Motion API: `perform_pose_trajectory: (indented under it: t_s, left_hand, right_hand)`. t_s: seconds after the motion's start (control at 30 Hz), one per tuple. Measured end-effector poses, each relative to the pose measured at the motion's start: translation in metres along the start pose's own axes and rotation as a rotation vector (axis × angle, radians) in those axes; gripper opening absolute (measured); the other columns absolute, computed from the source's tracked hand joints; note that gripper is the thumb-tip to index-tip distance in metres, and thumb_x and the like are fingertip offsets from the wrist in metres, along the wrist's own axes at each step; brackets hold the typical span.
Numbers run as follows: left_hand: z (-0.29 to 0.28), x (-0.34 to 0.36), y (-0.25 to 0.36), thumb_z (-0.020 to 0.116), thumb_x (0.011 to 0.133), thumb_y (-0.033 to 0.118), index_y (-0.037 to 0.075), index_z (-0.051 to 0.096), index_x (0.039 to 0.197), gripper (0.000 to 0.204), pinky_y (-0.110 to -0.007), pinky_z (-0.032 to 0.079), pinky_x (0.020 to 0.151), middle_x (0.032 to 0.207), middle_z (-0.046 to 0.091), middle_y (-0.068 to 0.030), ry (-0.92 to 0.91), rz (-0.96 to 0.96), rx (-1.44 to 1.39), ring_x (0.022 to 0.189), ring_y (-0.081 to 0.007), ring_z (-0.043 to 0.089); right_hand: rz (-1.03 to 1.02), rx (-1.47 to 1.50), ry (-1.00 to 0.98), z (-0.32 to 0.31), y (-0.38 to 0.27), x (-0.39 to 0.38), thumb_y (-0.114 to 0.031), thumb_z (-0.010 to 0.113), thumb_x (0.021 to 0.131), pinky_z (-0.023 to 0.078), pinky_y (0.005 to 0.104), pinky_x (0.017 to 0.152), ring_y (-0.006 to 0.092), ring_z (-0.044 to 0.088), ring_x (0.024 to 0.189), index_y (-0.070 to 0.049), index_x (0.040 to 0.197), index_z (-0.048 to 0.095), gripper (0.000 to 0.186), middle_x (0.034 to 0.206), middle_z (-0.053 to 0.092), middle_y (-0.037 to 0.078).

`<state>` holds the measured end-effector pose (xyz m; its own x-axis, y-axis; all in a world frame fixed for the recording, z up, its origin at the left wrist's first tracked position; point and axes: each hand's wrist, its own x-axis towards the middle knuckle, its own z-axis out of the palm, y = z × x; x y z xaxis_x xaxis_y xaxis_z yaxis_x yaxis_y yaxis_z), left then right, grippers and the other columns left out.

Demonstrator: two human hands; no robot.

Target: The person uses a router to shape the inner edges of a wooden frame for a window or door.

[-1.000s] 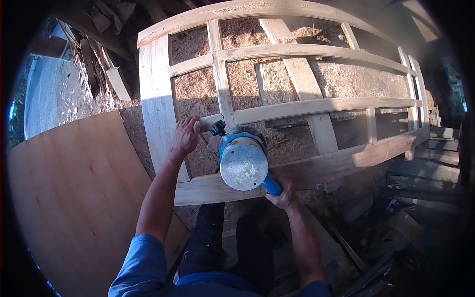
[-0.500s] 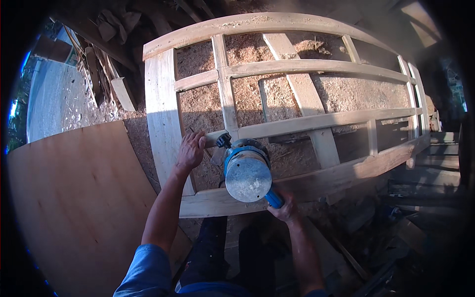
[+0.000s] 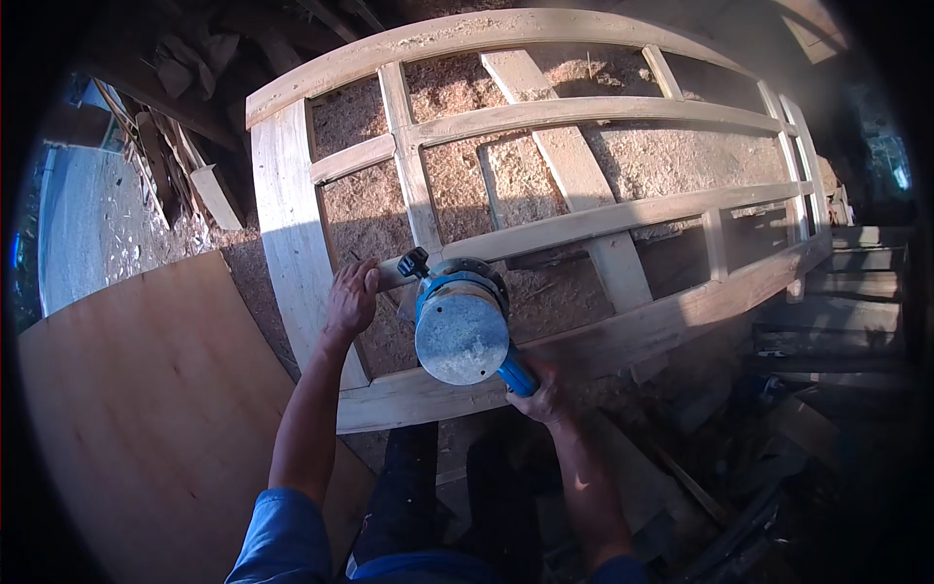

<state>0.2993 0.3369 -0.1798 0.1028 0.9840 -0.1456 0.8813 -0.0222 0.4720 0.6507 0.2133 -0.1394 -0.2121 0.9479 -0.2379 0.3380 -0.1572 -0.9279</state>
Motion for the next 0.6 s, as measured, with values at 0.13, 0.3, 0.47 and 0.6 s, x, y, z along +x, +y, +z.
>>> perform_pose_trajectory:
  t_s: [0.13,0.3,0.47,0.6]
  left_hand:
    - [-0.001,0.001,0.002,0.039,0.101,0.027,0.001,0.060,0.123,0.040,-0.043,0.038,0.104,0.120,0.061,-0.0199,-0.022,-0.011,-0.002,0.115,-0.0363,0.055]
    - [-0.002,0.001,0.001,0.038,0.101,0.027,0.001,0.060,0.123,0.040,-0.043,0.038,0.104,0.120,0.061,-0.0199,-0.037,-0.012,-0.009,0.115,-0.0361,0.055]
    - [-0.005,0.003,0.003,0.038,0.101,0.027,0.001,0.059,0.124,0.040,-0.043,0.038,0.104,0.121,0.061,-0.0197,-0.067,-0.028,-0.015,0.115,-0.0359,0.055]
    - [-0.006,0.003,0.004,0.038,0.102,0.026,0.001,0.059,0.124,0.039,-0.043,0.038,0.104,0.120,0.061,-0.0199,-0.076,-0.029,-0.025,0.114,-0.0360,0.055]
  right_hand:
    - [-0.012,-0.032,0.024,0.003,-0.001,0.000,-0.009,0.073,0.065,0.055,0.0394,0.073,0.0340,0.069,0.085,-0.002,0.107,0.063,0.044,0.092,0.068,0.018]
    - [-0.001,-0.044,0.041,0.006,-0.007,0.003,-0.009,0.073,0.064,0.055,0.0395,0.073,0.0339,0.069,0.084,-0.002,0.105,0.064,0.043,0.092,0.067,0.018]
    - [-0.008,-0.064,0.073,0.013,-0.006,0.003,-0.009,0.073,0.064,0.054,0.0401,0.072,0.0346,0.068,0.082,-0.001,0.102,0.064,0.040,0.090,0.067,0.018]
    - [-0.031,-0.031,0.126,0.019,-0.012,0.006,-0.010,0.072,0.064,0.052,0.0403,0.066,0.0324,0.065,0.072,-0.003,0.096,0.062,0.035,0.081,0.063,0.015]
